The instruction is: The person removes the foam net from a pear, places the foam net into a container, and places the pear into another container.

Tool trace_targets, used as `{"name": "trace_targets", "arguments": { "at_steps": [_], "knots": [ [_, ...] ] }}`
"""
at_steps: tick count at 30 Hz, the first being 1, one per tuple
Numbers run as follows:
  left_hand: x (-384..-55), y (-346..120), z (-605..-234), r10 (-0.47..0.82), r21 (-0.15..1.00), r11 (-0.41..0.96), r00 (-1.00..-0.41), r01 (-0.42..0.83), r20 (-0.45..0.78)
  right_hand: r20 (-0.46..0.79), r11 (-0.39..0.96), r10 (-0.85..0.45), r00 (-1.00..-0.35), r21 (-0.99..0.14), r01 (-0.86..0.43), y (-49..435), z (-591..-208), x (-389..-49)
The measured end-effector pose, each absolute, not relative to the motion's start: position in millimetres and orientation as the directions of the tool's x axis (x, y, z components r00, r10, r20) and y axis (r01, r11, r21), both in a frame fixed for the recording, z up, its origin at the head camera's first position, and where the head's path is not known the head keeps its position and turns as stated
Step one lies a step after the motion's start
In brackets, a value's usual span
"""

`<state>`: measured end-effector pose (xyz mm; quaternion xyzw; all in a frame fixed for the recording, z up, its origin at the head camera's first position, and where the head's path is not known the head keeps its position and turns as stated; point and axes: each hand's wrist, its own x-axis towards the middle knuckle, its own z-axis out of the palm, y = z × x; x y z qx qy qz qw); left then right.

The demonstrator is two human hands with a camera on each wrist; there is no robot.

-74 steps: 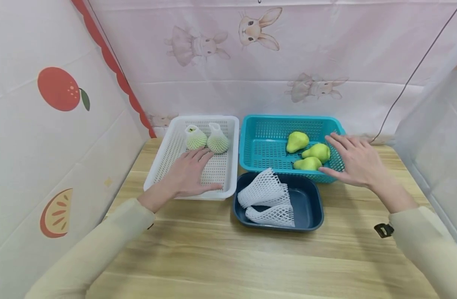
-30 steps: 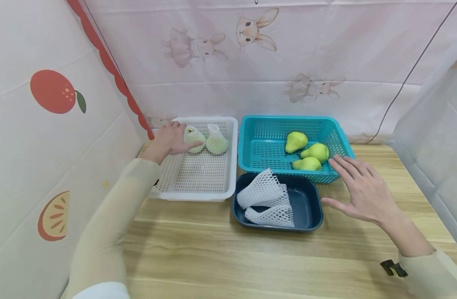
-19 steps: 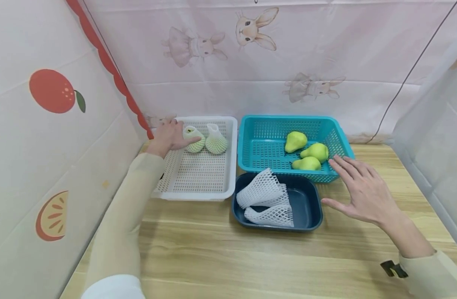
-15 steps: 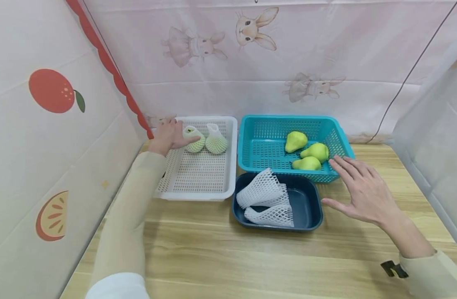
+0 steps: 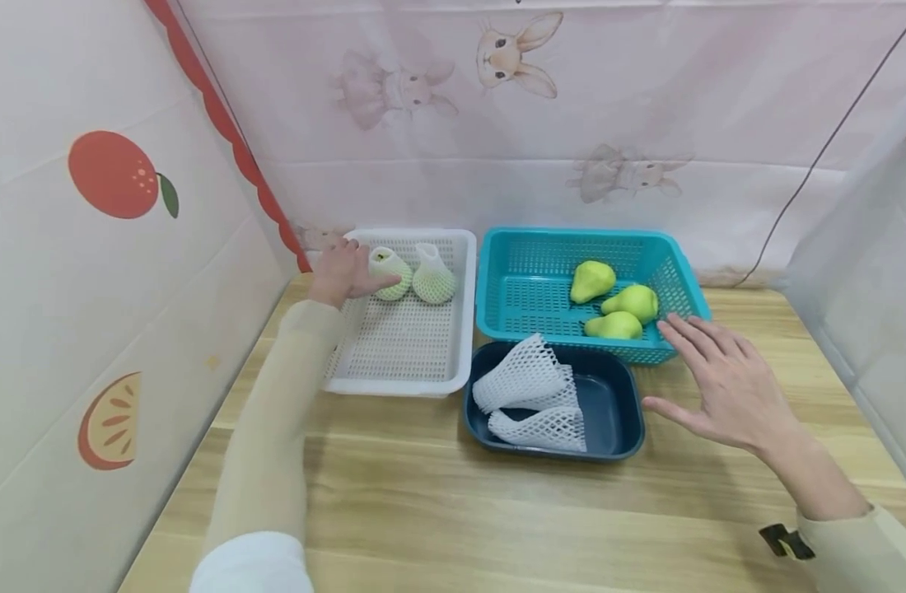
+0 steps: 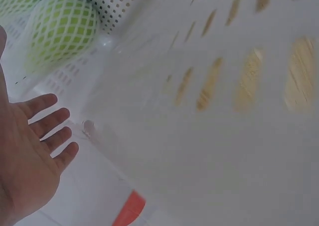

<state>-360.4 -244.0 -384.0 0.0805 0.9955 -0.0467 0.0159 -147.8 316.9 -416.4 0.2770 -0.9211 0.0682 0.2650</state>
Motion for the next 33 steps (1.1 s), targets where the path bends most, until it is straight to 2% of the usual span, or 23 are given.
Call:
{"name": "trace_targets", "arguments": {
  "at_steps": [8, 15, 33],
  "knots": [
    [-361.8, -241.6, -388.5, 0.169, -0.103, 0.979, -0.984, 0.174, -0.051, 0.516, 0.840, -0.474, -0.713, 0.024, -0.542, 317.4, -415.4, -146.9],
    [-367.0, -238.5, -396.0, 0.228, -0.137, 0.963, -0.973, 0.231, -0.035, 0.529, 0.843, -0.467, -0.709, 0.023, -0.537, 316.4, -414.8, -146.5],
    [-376.6, -230.7, -408.0, 0.256, -0.185, 0.947, -0.965, 0.262, -0.057, 0.552, 0.824, -0.490, -0.675, 0.041, -0.564, 314.0, -416.9, -149.8]
  ]
}}
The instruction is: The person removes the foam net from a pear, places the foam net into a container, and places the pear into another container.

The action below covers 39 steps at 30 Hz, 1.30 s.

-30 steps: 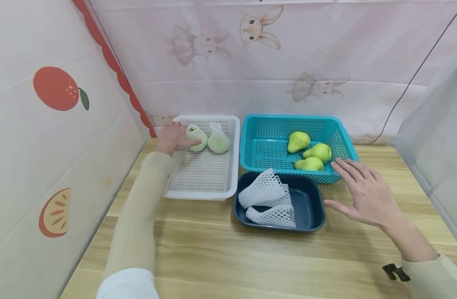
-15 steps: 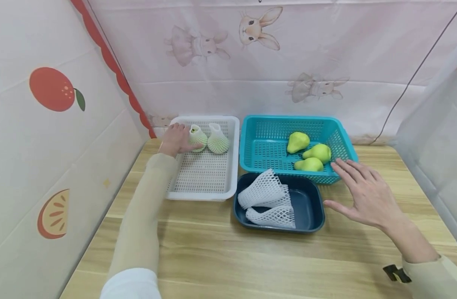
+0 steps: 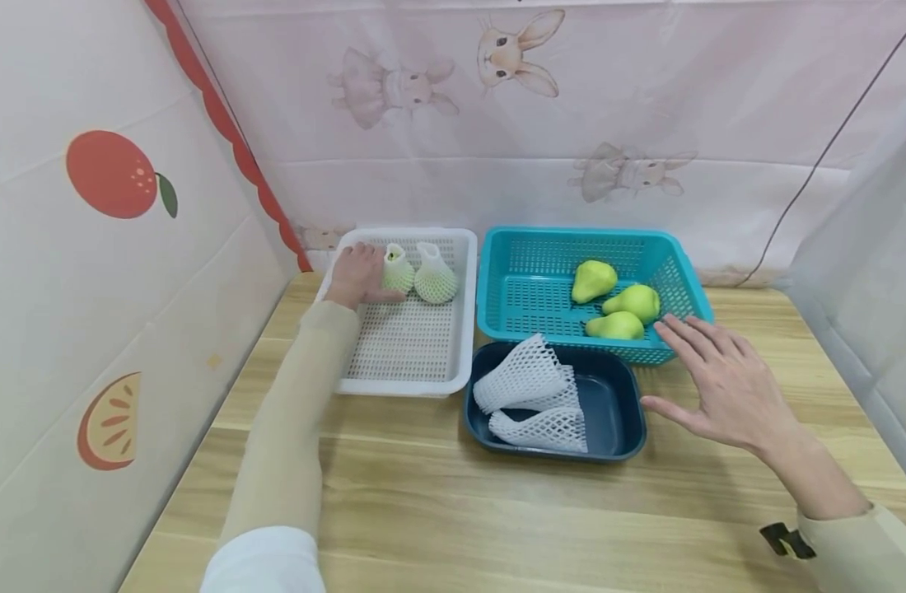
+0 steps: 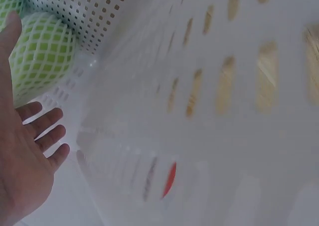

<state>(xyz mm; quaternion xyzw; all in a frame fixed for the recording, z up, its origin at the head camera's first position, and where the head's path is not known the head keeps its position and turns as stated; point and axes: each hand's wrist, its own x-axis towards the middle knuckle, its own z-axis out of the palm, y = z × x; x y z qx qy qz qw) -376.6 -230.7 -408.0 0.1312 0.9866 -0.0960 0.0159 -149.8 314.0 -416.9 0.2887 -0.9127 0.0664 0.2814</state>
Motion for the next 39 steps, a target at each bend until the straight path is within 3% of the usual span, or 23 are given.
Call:
{"name": "trace_targets", "arguments": {
  "at_steps": [30, 39],
  "knots": [
    [-385.1, -219.8, -417.9, 0.322, -0.158, 0.931, -0.945, 0.328, -0.063, 0.556, 0.823, -0.491, -0.670, 0.044, -0.566, 311.5, -422.2, -149.6],
    [-383.2, -219.1, -412.0, 0.336, -0.196, 0.918, -0.939, 0.344, -0.072, 0.558, 0.823, -0.490, -0.670, 0.043, -0.566, 311.8, -421.6, -148.8]
  ]
}}
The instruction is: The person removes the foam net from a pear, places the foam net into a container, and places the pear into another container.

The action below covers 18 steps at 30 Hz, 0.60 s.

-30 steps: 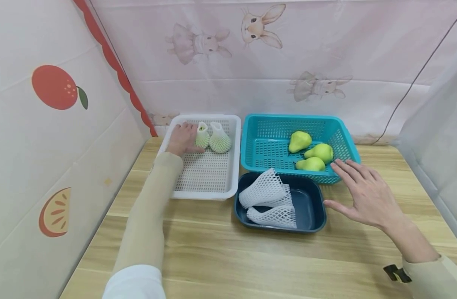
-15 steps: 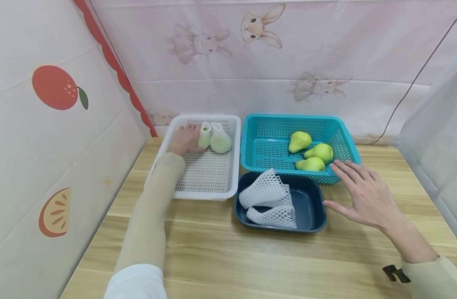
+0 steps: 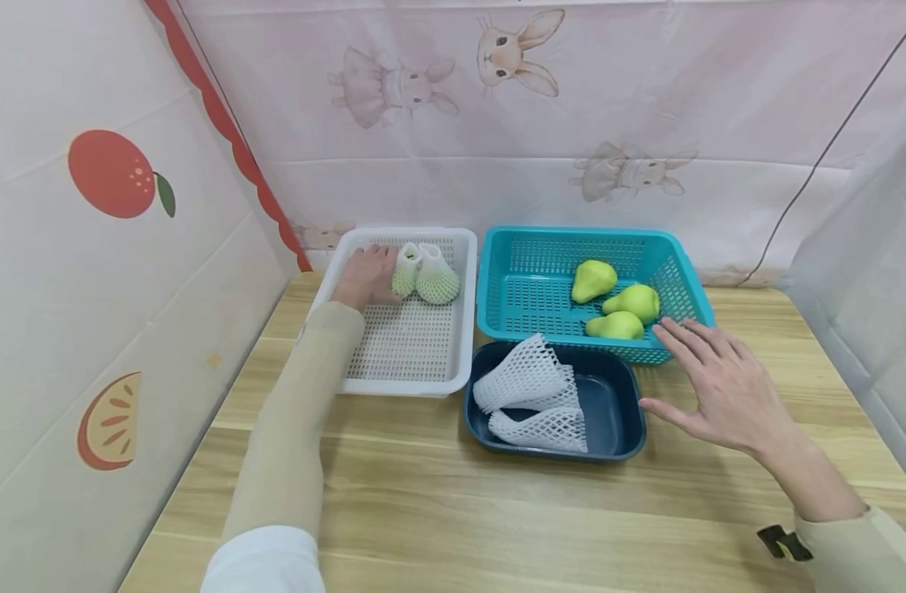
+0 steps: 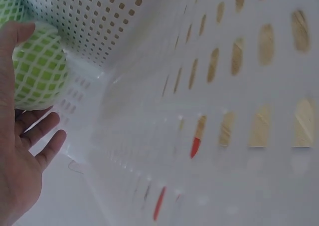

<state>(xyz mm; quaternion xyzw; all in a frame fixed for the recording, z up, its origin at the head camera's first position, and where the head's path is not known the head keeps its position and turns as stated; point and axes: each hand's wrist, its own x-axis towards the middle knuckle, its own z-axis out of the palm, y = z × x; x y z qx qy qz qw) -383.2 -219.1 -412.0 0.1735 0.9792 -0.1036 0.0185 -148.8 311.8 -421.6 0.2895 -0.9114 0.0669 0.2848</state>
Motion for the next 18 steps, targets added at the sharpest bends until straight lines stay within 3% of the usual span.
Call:
{"name": "trace_targets", "arguments": {
  "at_steps": [18],
  "knots": [
    [-373.9, -221.8, -396.8, 0.353, -0.249, 0.902, -0.934, 0.353, -0.048, 0.552, 0.829, -0.481, -0.681, 0.033, -0.558, 313.7, -419.9, -145.1]
  ]
}}
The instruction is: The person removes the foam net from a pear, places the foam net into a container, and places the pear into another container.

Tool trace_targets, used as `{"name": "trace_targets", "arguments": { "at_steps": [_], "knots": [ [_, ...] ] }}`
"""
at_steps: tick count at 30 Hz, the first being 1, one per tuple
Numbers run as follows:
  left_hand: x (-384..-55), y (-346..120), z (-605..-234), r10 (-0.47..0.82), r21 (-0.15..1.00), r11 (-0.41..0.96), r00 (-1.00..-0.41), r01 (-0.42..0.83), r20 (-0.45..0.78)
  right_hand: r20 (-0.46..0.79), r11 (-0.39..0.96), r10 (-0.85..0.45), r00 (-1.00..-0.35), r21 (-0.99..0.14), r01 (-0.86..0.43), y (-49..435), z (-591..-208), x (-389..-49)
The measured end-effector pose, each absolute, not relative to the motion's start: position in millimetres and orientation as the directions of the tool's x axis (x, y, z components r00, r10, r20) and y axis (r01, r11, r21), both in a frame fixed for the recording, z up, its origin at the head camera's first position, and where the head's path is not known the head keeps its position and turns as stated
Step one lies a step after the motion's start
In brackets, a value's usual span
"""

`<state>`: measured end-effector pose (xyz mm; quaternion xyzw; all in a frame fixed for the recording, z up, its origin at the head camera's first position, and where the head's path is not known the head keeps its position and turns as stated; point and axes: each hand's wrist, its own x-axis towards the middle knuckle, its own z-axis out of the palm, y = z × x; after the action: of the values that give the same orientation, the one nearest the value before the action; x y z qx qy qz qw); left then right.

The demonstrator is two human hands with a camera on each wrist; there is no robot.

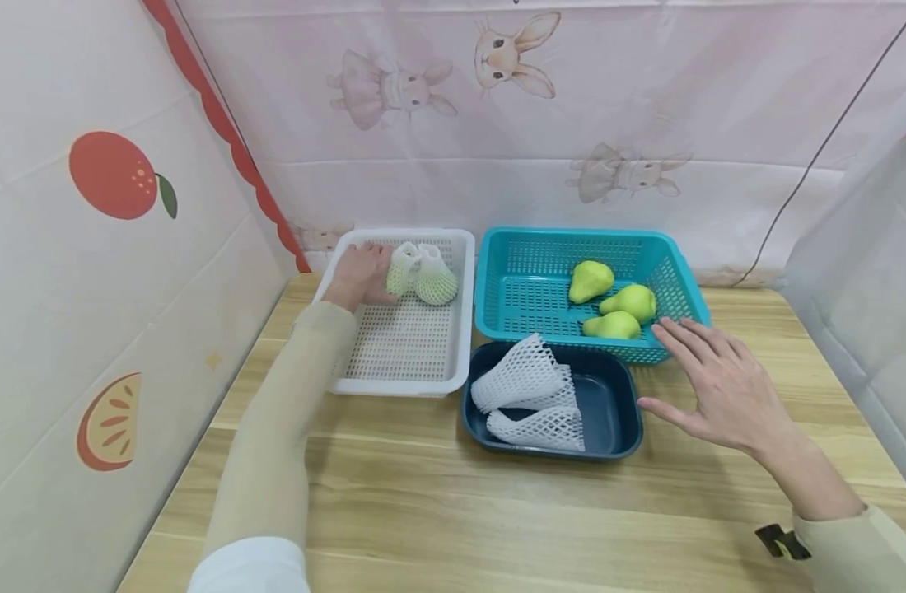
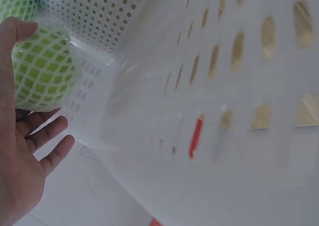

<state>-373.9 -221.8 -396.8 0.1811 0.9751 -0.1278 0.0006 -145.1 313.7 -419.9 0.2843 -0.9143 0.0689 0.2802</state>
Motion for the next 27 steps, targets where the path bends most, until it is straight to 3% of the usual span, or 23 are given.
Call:
{"name": "trace_targets", "arguments": {
  "at_steps": [27],
  "knots": [
    [-354.5, -222.7, -368.5, 0.404, -0.275, 0.877, -0.915, 0.393, -0.019, 0.540, 0.830, -0.482, -0.690, 0.031, -0.556, 314.1, -419.9, -146.6]
  ]
}}
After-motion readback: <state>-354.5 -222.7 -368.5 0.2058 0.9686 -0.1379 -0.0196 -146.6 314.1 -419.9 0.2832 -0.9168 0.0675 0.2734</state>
